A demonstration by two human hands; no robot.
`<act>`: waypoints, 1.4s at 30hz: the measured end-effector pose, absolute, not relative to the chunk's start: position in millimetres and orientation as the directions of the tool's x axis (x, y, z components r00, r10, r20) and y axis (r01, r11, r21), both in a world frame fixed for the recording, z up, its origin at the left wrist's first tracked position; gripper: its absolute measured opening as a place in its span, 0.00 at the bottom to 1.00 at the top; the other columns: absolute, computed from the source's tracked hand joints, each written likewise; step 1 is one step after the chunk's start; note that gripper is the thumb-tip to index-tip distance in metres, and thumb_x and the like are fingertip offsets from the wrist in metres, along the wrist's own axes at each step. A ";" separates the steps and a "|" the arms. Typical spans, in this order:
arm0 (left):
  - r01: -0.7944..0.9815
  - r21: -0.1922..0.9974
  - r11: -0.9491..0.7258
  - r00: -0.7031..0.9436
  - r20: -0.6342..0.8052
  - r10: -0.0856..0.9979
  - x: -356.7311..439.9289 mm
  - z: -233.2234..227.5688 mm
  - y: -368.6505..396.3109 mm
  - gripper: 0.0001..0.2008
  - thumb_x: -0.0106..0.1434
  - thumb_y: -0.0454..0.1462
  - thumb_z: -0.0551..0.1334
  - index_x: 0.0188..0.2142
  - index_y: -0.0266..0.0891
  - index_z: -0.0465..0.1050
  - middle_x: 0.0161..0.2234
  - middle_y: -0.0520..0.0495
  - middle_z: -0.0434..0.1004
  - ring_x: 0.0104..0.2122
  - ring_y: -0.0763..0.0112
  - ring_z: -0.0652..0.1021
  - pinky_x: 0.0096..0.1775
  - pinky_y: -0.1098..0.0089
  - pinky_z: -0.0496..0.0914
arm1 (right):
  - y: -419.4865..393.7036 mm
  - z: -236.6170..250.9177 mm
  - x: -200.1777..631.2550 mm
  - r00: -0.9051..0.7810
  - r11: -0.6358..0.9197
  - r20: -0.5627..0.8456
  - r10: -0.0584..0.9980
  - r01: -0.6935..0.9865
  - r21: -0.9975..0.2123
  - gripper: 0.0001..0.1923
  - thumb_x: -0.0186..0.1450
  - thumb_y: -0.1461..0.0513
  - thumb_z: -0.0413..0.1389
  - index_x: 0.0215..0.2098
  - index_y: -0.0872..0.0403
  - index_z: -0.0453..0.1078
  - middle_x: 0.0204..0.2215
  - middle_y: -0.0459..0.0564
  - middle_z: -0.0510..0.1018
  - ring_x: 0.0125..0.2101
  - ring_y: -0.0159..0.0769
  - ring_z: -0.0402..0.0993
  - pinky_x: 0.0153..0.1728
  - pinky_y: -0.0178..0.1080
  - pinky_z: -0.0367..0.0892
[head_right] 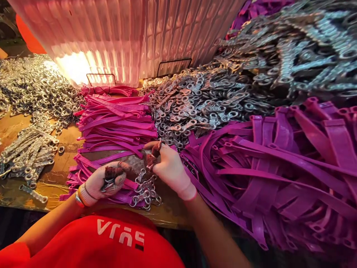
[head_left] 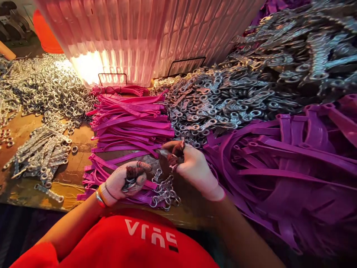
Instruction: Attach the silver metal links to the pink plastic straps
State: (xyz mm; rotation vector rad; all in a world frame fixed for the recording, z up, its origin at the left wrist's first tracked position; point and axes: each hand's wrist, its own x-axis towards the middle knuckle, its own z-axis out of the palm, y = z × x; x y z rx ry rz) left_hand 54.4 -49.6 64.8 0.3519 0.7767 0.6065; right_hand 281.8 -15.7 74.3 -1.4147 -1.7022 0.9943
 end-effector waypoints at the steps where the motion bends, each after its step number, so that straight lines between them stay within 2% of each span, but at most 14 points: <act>1: -0.408 0.450 0.794 0.586 -0.538 0.606 52.0 65.2 -49.4 0.12 0.59 0.37 0.65 0.42 0.36 0.73 0.19 0.55 0.66 0.10 0.84 0.60 0.12 0.80 0.50 | -23.6 75.3 276.3 -0.148 0.015 -0.039 0.988 0.342 -0.939 0.10 0.59 0.62 0.57 0.39 0.53 0.71 0.35 0.48 0.77 0.34 0.37 0.72 0.38 0.39 0.68; 4: -0.481 0.317 0.817 0.653 -0.492 0.576 46.0 68.1 -48.8 0.11 0.58 0.36 0.64 0.41 0.37 0.74 0.20 0.56 0.64 0.10 0.85 0.56 0.11 0.80 0.45 | -42.9 72.4 255.5 -0.164 -0.249 -0.266 0.950 0.115 -0.962 0.10 0.60 0.55 0.59 0.33 0.52 0.69 0.24 0.43 0.73 0.24 0.33 0.69 0.28 0.36 0.65; 6: -0.488 0.306 0.817 0.662 -0.480 0.576 44.5 69.0 -49.1 0.12 0.58 0.36 0.64 0.42 0.37 0.75 0.20 0.57 0.62 0.09 0.86 0.54 0.11 0.81 0.44 | -50.0 67.1 241.3 -0.213 -0.353 -0.353 0.911 0.041 -0.935 0.14 0.62 0.50 0.57 0.37 0.52 0.69 0.21 0.41 0.70 0.20 0.31 0.65 0.24 0.36 0.63; 8: -0.478 0.353 0.804 0.641 -0.486 0.594 45.6 68.2 -49.8 0.13 0.58 0.37 0.65 0.43 0.37 0.75 0.19 0.57 0.62 0.09 0.86 0.54 0.11 0.81 0.45 | -52.4 62.0 229.1 -0.280 -0.430 -0.405 0.870 -0.029 -0.902 0.19 0.64 0.48 0.55 0.45 0.51 0.69 0.19 0.39 0.67 0.18 0.30 0.62 0.21 0.35 0.60; 10: -0.447 0.417 0.791 0.624 -0.489 0.610 48.3 67.1 -50.9 0.13 0.58 0.39 0.66 0.42 0.37 0.75 0.17 0.56 0.63 0.09 0.85 0.56 0.12 0.80 0.48 | -51.2 59.0 220.2 -0.331 -0.479 -0.426 0.842 -0.096 -0.872 0.19 0.64 0.49 0.55 0.47 0.51 0.68 0.19 0.38 0.66 0.18 0.29 0.60 0.19 0.33 0.58; 14: -0.325 0.553 0.767 0.643 -0.466 0.608 51.1 71.9 -53.7 0.14 0.57 0.44 0.67 0.37 0.35 0.76 0.17 0.54 0.65 0.10 0.83 0.58 0.13 0.77 0.50 | -44.3 60.9 212.0 -0.441 -0.535 -0.440 0.782 -0.113 -0.837 0.16 0.59 0.48 0.59 0.33 0.52 0.67 0.18 0.40 0.66 0.19 0.28 0.60 0.20 0.33 0.58; 17: -0.232 0.641 0.732 0.646 -0.461 0.609 46.8 78.2 -55.7 0.17 0.57 0.47 0.69 0.35 0.33 0.78 0.18 0.52 0.65 0.13 0.83 0.61 0.15 0.76 0.51 | -40.0 66.6 212.2 -0.521 -0.585 -0.480 0.706 -0.046 -0.810 0.20 0.57 0.45 0.59 0.35 0.53 0.67 0.20 0.42 0.68 0.18 0.28 0.59 0.18 0.34 0.56; 22: -0.342 0.598 0.725 0.546 -0.501 0.671 31.2 70.0 -53.8 0.27 0.57 0.54 0.67 0.47 0.35 0.76 0.20 0.55 0.65 0.12 0.84 0.57 0.15 0.77 0.48 | -35.6 78.6 223.3 -0.445 -0.553 -0.507 0.739 0.031 -0.833 0.20 0.60 0.50 0.62 0.42 0.55 0.71 0.21 0.40 0.66 0.18 0.25 0.56 0.18 0.31 0.53; 24: -0.344 0.605 0.718 0.447 -0.567 0.692 27.0 65.0 -51.7 0.26 0.57 0.55 0.66 0.41 0.34 0.76 0.20 0.54 0.67 0.13 0.84 0.59 0.15 0.77 0.49 | -32.7 83.3 227.9 -0.391 -0.552 -0.537 0.747 0.083 -0.829 0.21 0.59 0.52 0.64 0.46 0.54 0.71 0.24 0.41 0.69 0.20 0.26 0.59 0.20 0.30 0.55; 28: -0.071 0.777 0.625 0.395 -0.554 0.733 28.8 66.8 -46.9 0.21 0.59 0.52 0.66 0.28 0.34 0.72 0.18 0.53 0.66 0.14 0.83 0.62 0.17 0.77 0.52 | -25.7 92.0 228.3 -0.461 -0.433 -0.484 0.744 0.219 -0.874 0.20 0.59 0.55 0.64 0.48 0.53 0.73 0.32 0.45 0.77 0.29 0.32 0.69 0.28 0.33 0.65; 31: 0.013 0.818 0.576 0.423 -0.526 0.737 34.3 70.9 -43.5 0.19 0.59 0.50 0.67 0.29 0.35 0.71 0.20 0.54 0.68 0.15 0.82 0.63 0.17 0.77 0.53 | -26.3 94.0 223.3 -0.467 -0.309 -0.406 0.786 0.272 -0.911 0.19 0.62 0.55 0.60 0.49 0.54 0.73 0.38 0.48 0.79 0.37 0.36 0.73 0.39 0.37 0.69; 35: -0.098 0.799 0.593 0.389 -0.517 0.762 40.6 64.6 -45.3 0.17 0.61 0.49 0.64 0.32 0.37 0.69 0.22 0.55 0.67 0.16 0.82 0.62 0.18 0.77 0.53 | -41.9 81.9 216.8 -0.377 -0.187 -0.326 0.867 0.361 -0.914 0.18 0.67 0.55 0.52 0.51 0.53 0.70 0.43 0.51 0.78 0.43 0.39 0.73 0.48 0.42 0.68; 38: -0.084 0.837 0.541 0.369 -0.478 0.797 43.1 57.6 -50.7 0.16 0.63 0.49 0.62 0.35 0.37 0.69 0.24 0.54 0.67 0.19 0.80 0.63 0.20 0.77 0.56 | -56.6 67.1 215.4 -0.323 -0.056 -0.263 0.909 0.531 -0.845 0.14 0.66 0.62 0.48 0.45 0.54 0.72 0.43 0.54 0.79 0.44 0.40 0.73 0.50 0.42 0.66; 42: 0.139 0.922 0.362 0.410 -0.387 0.826 41.8 58.5 -53.8 0.15 0.66 0.47 0.59 0.35 0.37 0.70 0.25 0.53 0.69 0.22 0.77 0.65 0.25 0.76 0.60 | -64.5 58.4 222.0 -0.282 0.019 -0.285 0.916 0.741 -0.671 0.14 0.60 0.70 0.47 0.37 0.54 0.72 0.36 0.54 0.80 0.38 0.39 0.73 0.43 0.37 0.65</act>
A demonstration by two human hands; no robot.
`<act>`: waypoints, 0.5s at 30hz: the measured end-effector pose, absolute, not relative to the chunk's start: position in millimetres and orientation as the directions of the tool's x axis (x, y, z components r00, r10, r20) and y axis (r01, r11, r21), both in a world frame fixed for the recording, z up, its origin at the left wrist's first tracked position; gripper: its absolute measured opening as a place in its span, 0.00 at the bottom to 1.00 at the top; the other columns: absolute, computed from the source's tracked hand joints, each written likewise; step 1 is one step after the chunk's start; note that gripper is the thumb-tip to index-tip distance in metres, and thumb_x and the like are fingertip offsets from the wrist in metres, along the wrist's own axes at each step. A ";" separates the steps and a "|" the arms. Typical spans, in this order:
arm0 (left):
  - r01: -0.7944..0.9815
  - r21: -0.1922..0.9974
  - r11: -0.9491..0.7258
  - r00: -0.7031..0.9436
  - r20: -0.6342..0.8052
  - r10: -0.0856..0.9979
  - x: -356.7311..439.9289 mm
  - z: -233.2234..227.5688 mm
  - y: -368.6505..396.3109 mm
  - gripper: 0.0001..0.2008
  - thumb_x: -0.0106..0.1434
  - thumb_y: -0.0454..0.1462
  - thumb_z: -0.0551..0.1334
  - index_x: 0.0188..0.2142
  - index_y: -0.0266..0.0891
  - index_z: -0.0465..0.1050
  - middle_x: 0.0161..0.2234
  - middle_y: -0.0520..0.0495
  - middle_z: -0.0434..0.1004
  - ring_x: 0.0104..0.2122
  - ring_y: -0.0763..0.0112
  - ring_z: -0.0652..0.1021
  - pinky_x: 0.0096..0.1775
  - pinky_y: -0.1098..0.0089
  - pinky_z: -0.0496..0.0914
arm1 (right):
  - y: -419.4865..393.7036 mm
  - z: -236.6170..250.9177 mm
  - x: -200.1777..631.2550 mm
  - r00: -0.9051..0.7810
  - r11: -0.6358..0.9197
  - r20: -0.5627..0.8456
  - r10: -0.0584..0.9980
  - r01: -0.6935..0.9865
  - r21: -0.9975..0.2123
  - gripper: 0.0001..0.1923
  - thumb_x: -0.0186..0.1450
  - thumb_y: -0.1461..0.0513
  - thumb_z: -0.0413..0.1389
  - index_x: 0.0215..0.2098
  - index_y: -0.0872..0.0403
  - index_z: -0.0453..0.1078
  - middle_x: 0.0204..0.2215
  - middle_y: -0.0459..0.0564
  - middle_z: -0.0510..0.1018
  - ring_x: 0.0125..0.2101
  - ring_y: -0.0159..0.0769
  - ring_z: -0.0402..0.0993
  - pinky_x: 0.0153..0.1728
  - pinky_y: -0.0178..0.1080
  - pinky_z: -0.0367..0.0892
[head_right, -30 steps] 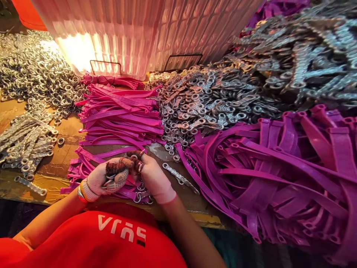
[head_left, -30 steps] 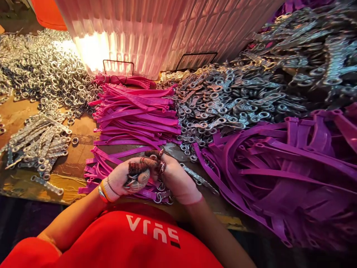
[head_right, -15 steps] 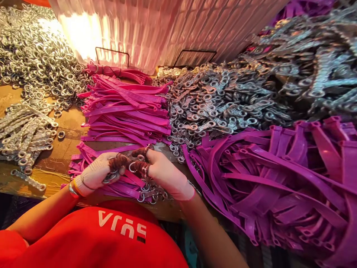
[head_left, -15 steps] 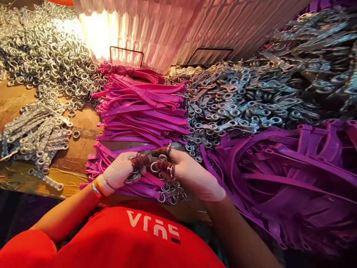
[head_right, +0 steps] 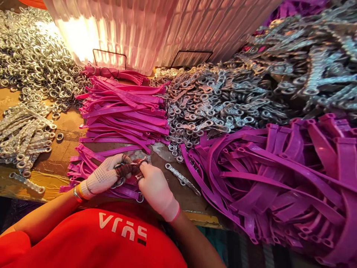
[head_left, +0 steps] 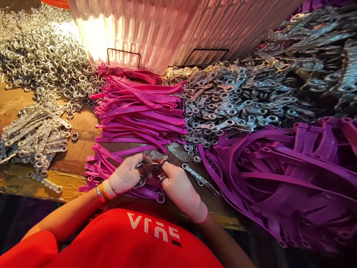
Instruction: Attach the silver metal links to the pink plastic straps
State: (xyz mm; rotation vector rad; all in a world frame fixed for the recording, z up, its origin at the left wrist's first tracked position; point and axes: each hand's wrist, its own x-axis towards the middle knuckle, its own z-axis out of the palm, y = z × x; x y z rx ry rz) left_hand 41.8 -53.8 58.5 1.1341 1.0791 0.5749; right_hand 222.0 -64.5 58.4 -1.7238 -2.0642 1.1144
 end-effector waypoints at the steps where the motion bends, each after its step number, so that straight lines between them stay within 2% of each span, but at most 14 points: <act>1: 0.212 0.936 0.280 0.419 -0.346 0.840 41.3 59.4 -53.7 0.14 0.66 0.46 0.59 0.35 0.36 0.71 0.27 0.52 0.71 0.24 0.76 0.67 0.27 0.75 0.62 | -64.2 58.7 224.3 -0.285 0.034 -0.298 0.911 0.773 -0.634 0.15 0.58 0.71 0.47 0.36 0.54 0.72 0.35 0.54 0.80 0.37 0.39 0.73 0.41 0.36 0.64; 4: 0.385 0.922 0.047 0.413 -0.218 0.884 40.8 59.4 -53.3 0.09 0.65 0.40 0.60 0.35 0.36 0.72 0.31 0.48 0.74 0.29 0.71 0.70 0.34 0.71 0.64 | -62.0 62.1 227.2 -0.319 0.098 -0.304 0.898 0.818 -0.567 0.16 0.56 0.73 0.46 0.35 0.55 0.72 0.35 0.53 0.80 0.37 0.38 0.73 0.39 0.34 0.62; 6: 0.453 0.891 -0.014 0.374 -0.176 0.911 41.4 57.0 -53.7 0.08 0.65 0.38 0.58 0.34 0.36 0.72 0.32 0.47 0.74 0.31 0.70 0.71 0.36 0.70 0.64 | -62.1 64.7 224.3 -0.338 0.136 -0.288 0.896 0.826 -0.547 0.17 0.55 0.73 0.46 0.35 0.55 0.72 0.36 0.53 0.80 0.37 0.37 0.73 0.38 0.34 0.61; 8: 0.453 0.891 0.038 0.339 -0.211 0.917 42.6 54.1 -54.6 0.09 0.65 0.39 0.57 0.32 0.36 0.70 0.29 0.49 0.72 0.29 0.71 0.69 0.34 0.70 0.63 | -64.6 67.1 218.4 -0.345 0.176 -0.266 0.900 0.847 -0.502 0.15 0.56 0.73 0.46 0.34 0.55 0.71 0.34 0.53 0.79 0.35 0.37 0.73 0.36 0.34 0.60; 11: 0.297 0.913 0.281 0.305 -0.369 0.878 45.3 51.0 -55.6 0.14 0.66 0.44 0.57 0.30 0.36 0.68 0.25 0.53 0.67 0.25 0.75 0.66 0.28 0.73 0.60 | -70.5 70.8 209.8 -0.321 0.204 -0.257 0.912 0.896 -0.395 0.08 0.59 0.68 0.50 0.32 0.56 0.71 0.31 0.55 0.79 0.32 0.39 0.73 0.32 0.37 0.57; 13: 0.175 0.902 0.396 0.280 -0.431 0.858 46.7 51.0 -53.3 0.16 0.66 0.47 0.56 0.31 0.36 0.68 0.24 0.53 0.67 0.23 0.76 0.65 0.26 0.74 0.61 | -72.5 72.3 208.2 -0.305 0.166 -0.290 0.907 0.893 -0.419 0.08 0.62 0.65 0.50 0.33 0.56 0.71 0.30 0.55 0.79 0.29 0.39 0.72 0.30 0.37 0.56; 15: 0.211 0.912 0.352 0.278 -0.402 0.872 46.7 53.0 -46.4 0.15 0.67 0.45 0.56 0.33 0.35 0.71 0.27 0.51 0.70 0.25 0.74 0.68 0.28 0.73 0.64 | -70.9 71.6 211.0 -0.283 0.100 -0.320 0.904 0.869 -0.485 0.09 0.65 0.65 0.48 0.36 0.55 0.71 0.30 0.52 0.80 0.29 0.37 0.72 0.30 0.36 0.56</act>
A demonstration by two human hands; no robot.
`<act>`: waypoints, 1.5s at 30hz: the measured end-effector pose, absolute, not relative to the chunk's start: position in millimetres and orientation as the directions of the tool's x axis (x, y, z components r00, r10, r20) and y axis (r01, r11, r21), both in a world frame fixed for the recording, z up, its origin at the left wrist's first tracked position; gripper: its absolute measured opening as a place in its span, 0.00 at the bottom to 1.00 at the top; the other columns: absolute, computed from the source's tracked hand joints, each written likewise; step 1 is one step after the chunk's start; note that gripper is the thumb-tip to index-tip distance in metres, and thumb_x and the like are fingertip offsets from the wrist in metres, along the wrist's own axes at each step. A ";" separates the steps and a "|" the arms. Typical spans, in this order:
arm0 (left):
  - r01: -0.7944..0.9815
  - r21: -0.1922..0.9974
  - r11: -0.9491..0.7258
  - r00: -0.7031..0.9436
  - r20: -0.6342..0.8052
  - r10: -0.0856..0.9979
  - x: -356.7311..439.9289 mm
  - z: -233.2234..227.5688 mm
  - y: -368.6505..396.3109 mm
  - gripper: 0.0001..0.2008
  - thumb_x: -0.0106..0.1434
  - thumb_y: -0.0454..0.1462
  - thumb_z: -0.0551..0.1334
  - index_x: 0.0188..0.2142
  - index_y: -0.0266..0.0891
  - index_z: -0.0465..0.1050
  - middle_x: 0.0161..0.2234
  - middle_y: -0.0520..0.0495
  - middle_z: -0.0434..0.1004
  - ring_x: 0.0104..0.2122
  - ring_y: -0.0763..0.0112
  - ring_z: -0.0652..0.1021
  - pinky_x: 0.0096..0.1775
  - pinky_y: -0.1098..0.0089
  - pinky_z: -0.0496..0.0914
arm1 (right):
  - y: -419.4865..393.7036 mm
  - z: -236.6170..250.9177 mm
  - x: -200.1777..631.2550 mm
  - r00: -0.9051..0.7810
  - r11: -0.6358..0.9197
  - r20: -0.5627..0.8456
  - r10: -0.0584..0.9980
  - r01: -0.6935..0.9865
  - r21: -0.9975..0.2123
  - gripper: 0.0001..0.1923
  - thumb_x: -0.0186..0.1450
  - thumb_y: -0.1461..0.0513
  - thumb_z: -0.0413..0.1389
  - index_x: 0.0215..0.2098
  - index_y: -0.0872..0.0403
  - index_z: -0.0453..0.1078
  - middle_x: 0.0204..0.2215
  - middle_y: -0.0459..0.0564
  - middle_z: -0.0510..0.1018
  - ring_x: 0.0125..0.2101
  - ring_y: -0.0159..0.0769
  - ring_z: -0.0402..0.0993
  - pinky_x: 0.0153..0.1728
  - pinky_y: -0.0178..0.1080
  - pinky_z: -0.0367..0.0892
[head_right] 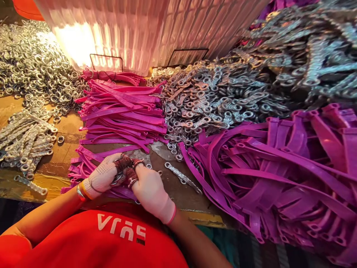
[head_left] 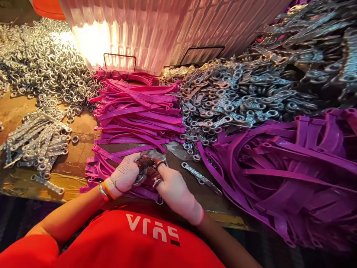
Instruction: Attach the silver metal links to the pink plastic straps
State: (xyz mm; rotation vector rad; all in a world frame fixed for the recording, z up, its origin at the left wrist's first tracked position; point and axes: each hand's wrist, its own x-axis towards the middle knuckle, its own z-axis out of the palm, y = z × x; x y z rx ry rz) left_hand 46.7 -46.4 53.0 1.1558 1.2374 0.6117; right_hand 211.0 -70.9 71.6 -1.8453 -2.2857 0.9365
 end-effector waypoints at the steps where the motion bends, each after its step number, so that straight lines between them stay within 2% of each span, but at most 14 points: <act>1: 0.311 0.913 0.264 0.279 -0.354 0.893 46.4 54.4 -40.9 0.13 0.66 0.42 0.56 0.35 0.35 0.73 0.29 0.49 0.73 0.28 0.72 0.71 0.31 0.72 0.67 | -68.6 70.2 213.9 -0.261 0.073 -0.322 0.910 0.866 -0.494 0.10 0.66 0.65 0.48 0.38 0.55 0.72 0.31 0.52 0.80 0.30 0.37 0.73 0.30 0.36 0.57; 4: 0.723 0.686 -0.079 0.300 -0.208 0.931 47.9 58.0 -21.5 0.15 0.61 0.29 0.55 0.44 0.33 0.75 0.41 0.41 0.78 0.41 0.63 0.76 0.46 0.65 0.70 | -55.0 62.4 224.3 -0.213 0.079 -0.290 0.933 0.907 -0.413 0.11 0.63 0.69 0.48 0.37 0.56 0.72 0.34 0.54 0.79 0.35 0.40 0.74 0.34 0.36 0.59; 6: 0.856 0.486 -0.178 0.306 -0.197 0.931 54.5 57.9 -11.9 0.21 0.60 0.25 0.53 0.51 0.31 0.73 0.48 0.36 0.76 0.47 0.59 0.76 0.51 0.62 0.69 | -41.3 55.6 230.7 -0.232 0.133 -0.251 0.940 0.925 -0.356 0.12 0.62 0.70 0.48 0.37 0.56 0.73 0.38 0.56 0.79 0.38 0.41 0.74 0.36 0.37 0.60; 12: 0.946 0.227 -0.233 0.299 -0.326 0.897 86.1 51.0 -11.1 0.20 0.66 0.28 0.50 0.55 0.35 0.70 0.52 0.34 0.70 0.35 0.63 0.80 0.34 0.65 0.73 | -2.3 39.3 246.4 -0.172 0.133 -0.070 0.983 0.914 -0.383 0.19 0.62 0.71 0.48 0.47 0.61 0.74 0.49 0.62 0.75 0.44 0.45 0.73 0.45 0.40 0.65; 14: 0.933 0.265 -0.243 0.323 -0.320 0.891 85.2 52.0 -10.5 0.19 0.65 0.29 0.51 0.52 0.36 0.72 0.50 0.36 0.72 0.36 0.64 0.79 0.35 0.66 0.72 | -2.2 38.9 251.2 -0.174 0.134 -0.048 0.984 0.882 -0.452 0.20 0.62 0.70 0.48 0.49 0.61 0.74 0.47 0.62 0.77 0.44 0.47 0.74 0.46 0.42 0.66; 16: 0.854 0.489 -0.179 0.362 -0.310 0.879 76.2 55.5 -8.1 0.14 0.65 0.29 0.54 0.45 0.35 0.76 0.41 0.40 0.75 0.35 0.67 0.77 0.36 0.69 0.71 | -10.9 42.1 255.1 -0.195 0.154 -0.014 0.981 0.811 -0.565 0.22 0.62 0.70 0.48 0.52 0.58 0.73 0.45 0.58 0.79 0.45 0.45 0.74 0.47 0.41 0.67; 18: 0.653 0.757 0.026 0.384 -0.361 0.850 63.8 60.0 -6.9 0.10 0.66 0.34 0.56 0.38 0.34 0.76 0.29 0.47 0.73 0.27 0.72 0.73 0.30 0.73 0.68 | -24.7 48.3 256.8 -0.245 0.201 0.028 0.969 0.722 -0.662 0.24 0.61 0.70 0.48 0.53 0.55 0.73 0.46 0.53 0.80 0.46 0.41 0.74 0.48 0.39 0.67; 20: 0.418 0.862 0.286 0.398 -0.457 0.795 53.1 63.5 -9.2 0.13 0.67 0.43 0.57 0.34 0.34 0.73 0.20 0.53 0.66 0.19 0.77 0.66 0.21 0.76 0.59 | -38.2 56.2 254.6 -0.301 0.246 0.037 0.953 0.695 -0.675 0.24 0.59 0.71 0.47 0.50 0.55 0.73 0.45 0.52 0.79 0.45 0.40 0.74 0.47 0.37 0.66; 22: 0.281 0.849 0.447 0.404 -0.528 0.747 47.3 65.6 -14.5 0.18 0.65 0.49 0.59 0.30 0.35 0.70 0.17 0.56 0.60 0.15 0.80 0.60 0.18 0.77 0.52 | -47.5 64.1 248.5 -0.334 0.262 -0.013 0.942 0.761 -0.594 0.22 0.58 0.72 0.47 0.46 0.57 0.74 0.41 0.54 0.79 0.43 0.41 0.73 0.45 0.38 0.66; 25: 0.201 0.831 0.518 0.403 -0.553 0.729 45.9 67.5 -23.2 0.19 0.63 0.51 0.61 0.27 0.37 0.66 0.16 0.58 0.60 0.14 0.82 0.58 0.18 0.77 0.52 | -52.7 73.0 235.7 -0.342 0.272 -0.127 0.931 0.884 -0.381 0.15 0.57 0.72 0.50 0.37 0.58 0.75 0.35 0.56 0.78 0.36 0.42 0.72 0.38 0.40 0.62; 31: 0.342 0.874 0.346 0.431 -0.473 0.769 45.0 69.7 -29.1 0.15 0.64 0.46 0.60 0.28 0.36 0.67 0.19 0.56 0.64 0.18 0.80 0.61 0.22 0.76 0.55 | -56.3 77.0 222.5 -0.431 0.421 -0.092 0.898 0.900 -0.109 0.10 0.63 0.70 0.51 0.31 0.57 0.74 0.34 0.58 0.77 0.32 0.40 0.67 0.31 0.41 0.51; 35: 0.477 0.877 0.049 0.500 -0.317 0.806 45.1 61.5 -32.3 0.10 0.63 0.37 0.56 0.30 0.34 0.72 0.27 0.50 0.73 0.27 0.74 0.67 0.30 0.74 0.61 | -60.2 75.0 225.4 -0.445 0.435 -0.139 0.884 0.895 -0.103 0.09 0.62 0.70 0.52 0.30 0.57 0.74 0.33 0.58 0.77 0.31 0.41 0.68 0.31 0.41 0.50; 38: 0.512 0.859 -0.012 0.527 -0.304 0.794 48.1 55.0 -34.9 0.07 0.59 0.31 0.55 0.30 0.34 0.72 0.30 0.48 0.75 0.29 0.72 0.70 0.34 0.73 0.63 | -63.5 74.7 226.6 -0.361 0.342 -0.187 0.914 0.931 -0.124 0.09 0.60 0.71 0.52 0.33 0.57 0.74 0.35 0.58 0.77 0.32 0.42 0.69 0.32 0.41 0.52; 45: 0.274 0.860 0.430 0.441 -0.510 0.739 51.8 61.0 -33.8 0.13 0.62 0.43 0.59 0.27 0.36 0.66 0.17 0.57 0.62 0.16 0.80 0.60 0.20 0.77 0.54 | -64.6 74.7 220.4 -0.288 0.249 -0.207 0.935 0.949 -0.193 0.13 0.58 0.72 0.50 0.36 0.58 0.74 0.35 0.59 0.78 0.33 0.44 0.72 0.34 0.41 0.58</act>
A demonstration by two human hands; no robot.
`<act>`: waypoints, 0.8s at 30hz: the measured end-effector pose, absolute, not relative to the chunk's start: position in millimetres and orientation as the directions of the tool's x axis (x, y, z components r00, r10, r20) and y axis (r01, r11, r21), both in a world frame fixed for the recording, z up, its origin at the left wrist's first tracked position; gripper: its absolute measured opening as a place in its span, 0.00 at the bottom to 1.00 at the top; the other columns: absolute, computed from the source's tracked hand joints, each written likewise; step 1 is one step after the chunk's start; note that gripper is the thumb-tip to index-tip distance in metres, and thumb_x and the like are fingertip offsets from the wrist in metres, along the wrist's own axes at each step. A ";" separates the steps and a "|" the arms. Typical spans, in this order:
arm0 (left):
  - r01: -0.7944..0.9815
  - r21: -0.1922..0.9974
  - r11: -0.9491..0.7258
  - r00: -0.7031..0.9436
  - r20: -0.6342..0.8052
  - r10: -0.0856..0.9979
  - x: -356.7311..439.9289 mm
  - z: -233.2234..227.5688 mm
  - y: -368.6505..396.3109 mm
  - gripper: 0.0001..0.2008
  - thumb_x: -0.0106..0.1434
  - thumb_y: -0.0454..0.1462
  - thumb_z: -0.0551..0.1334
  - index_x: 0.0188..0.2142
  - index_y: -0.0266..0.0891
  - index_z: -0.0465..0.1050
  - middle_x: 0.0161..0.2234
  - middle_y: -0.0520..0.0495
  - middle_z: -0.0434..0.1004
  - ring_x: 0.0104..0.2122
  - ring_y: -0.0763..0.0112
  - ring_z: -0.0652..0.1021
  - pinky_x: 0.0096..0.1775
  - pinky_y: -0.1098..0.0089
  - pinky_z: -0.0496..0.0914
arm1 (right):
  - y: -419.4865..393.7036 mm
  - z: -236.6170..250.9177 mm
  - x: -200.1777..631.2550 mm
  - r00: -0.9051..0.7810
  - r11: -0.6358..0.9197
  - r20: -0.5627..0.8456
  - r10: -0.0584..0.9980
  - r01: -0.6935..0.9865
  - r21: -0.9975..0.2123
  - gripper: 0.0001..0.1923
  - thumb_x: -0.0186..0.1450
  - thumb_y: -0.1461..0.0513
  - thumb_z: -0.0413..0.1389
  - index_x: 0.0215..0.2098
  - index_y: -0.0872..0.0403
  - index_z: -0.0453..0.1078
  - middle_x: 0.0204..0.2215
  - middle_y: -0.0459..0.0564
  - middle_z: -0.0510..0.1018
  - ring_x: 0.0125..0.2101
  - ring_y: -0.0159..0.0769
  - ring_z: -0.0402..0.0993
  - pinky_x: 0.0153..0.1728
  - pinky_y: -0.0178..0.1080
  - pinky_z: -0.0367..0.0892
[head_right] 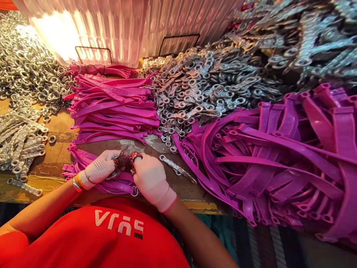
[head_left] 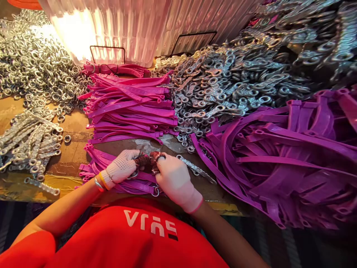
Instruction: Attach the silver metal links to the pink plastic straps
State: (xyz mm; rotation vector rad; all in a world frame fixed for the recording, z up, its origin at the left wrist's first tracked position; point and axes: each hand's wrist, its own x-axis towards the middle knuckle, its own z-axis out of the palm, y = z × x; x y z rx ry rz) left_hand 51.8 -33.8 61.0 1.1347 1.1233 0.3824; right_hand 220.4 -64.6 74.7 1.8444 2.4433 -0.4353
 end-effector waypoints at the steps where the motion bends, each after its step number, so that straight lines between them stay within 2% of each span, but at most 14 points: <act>1: 0.257 0.861 0.438 0.430 -0.508 0.746 51.2 61.0 -33.8 0.13 0.62 0.43 0.60 0.27 0.36 0.66 0.17 0.57 0.62 0.16 0.80 0.61 0.19 0.77 0.53 | -63.0 73.8 220.4 -0.282 0.237 -0.208 0.937 0.947 -0.217 0.14 0.58 0.72 0.50 0.37 0.58 0.74 0.34 0.59 0.79 0.33 0.44 0.73 0.34 0.41 0.59; 5: 0.186 0.850 0.493 0.450 -0.520 0.726 46.4 56.0 -34.3 0.13 0.63 0.43 0.61 0.27 0.36 0.66 0.17 0.57 0.62 0.15 0.82 0.60 0.18 0.78 0.52 | -55.2 65.3 225.7 -0.333 0.241 -0.186 0.924 0.887 -0.394 0.19 0.60 0.72 0.48 0.45 0.60 0.74 0.36 0.57 0.80 0.37 0.43 0.75 0.38 0.39 0.63; 7: 0.151 0.824 0.546 0.477 -0.545 0.690 43.7 53.2 -34.2 0.15 0.64 0.45 0.60 0.26 0.37 0.66 0.15 0.57 0.60 0.13 0.82 0.59 0.16 0.77 0.51 | -52.5 58.7 229.6 -0.369 0.252 -0.165 0.915 0.840 -0.481 0.20 0.60 0.72 0.48 0.46 0.60 0.74 0.37 0.56 0.80 0.38 0.42 0.75 0.40 0.38 0.65; 10: 0.125 0.789 0.602 0.501 -0.574 0.648 40.5 51.3 -33.0 0.19 0.64 0.49 0.60 0.26 0.37 0.66 0.14 0.57 0.59 0.12 0.82 0.58 0.15 0.77 0.49 | -51.9 49.9 233.9 -0.387 0.271 -0.121 0.914 0.804 -0.529 0.20 0.59 0.71 0.50 0.47 0.59 0.74 0.37 0.55 0.81 0.39 0.42 0.76 0.42 0.38 0.66; 13: 0.145 0.781 0.607 0.501 -0.587 0.636 39.0 51.6 -31.6 0.20 0.64 0.51 0.60 0.26 0.37 0.66 0.14 0.57 0.59 0.12 0.81 0.58 0.16 0.76 0.49 | -53.8 46.6 234.8 -0.407 0.315 -0.062 0.911 0.788 -0.529 0.22 0.59 0.71 0.51 0.50 0.59 0.73 0.39 0.56 0.81 0.40 0.42 0.76 0.44 0.38 0.67; 16: 0.207 0.811 0.548 0.503 -0.568 0.651 40.5 53.4 -31.8 0.18 0.65 0.49 0.59 0.27 0.37 0.66 0.15 0.56 0.61 0.13 0.80 0.59 0.17 0.76 0.51 | -55.4 48.5 232.2 -0.399 0.335 -0.040 0.916 0.816 -0.471 0.23 0.59 0.71 0.50 0.51 0.60 0.73 0.40 0.57 0.81 0.41 0.44 0.75 0.44 0.39 0.67; 22: 0.406 0.900 0.157 0.486 -0.359 0.797 51.0 55.5 -34.3 0.09 0.60 0.38 0.59 0.26 0.36 0.69 0.24 0.51 0.70 0.25 0.75 0.66 0.27 0.75 0.59 | -55.8 52.6 225.4 -0.309 0.244 -0.156 0.938 0.910 -0.334 0.22 0.57 0.71 0.48 0.46 0.62 0.75 0.37 0.60 0.80 0.37 0.46 0.74 0.40 0.42 0.66; 24: 0.407 0.891 0.201 0.503 -0.403 0.765 51.1 54.4 -34.1 0.09 0.61 0.38 0.58 0.27 0.36 0.70 0.24 0.52 0.69 0.24 0.76 0.65 0.26 0.75 0.59 | -55.2 55.5 226.9 -0.296 0.223 -0.170 0.940 0.910 -0.350 0.23 0.57 0.71 0.47 0.49 0.62 0.73 0.40 0.61 0.80 0.40 0.46 0.74 0.43 0.42 0.66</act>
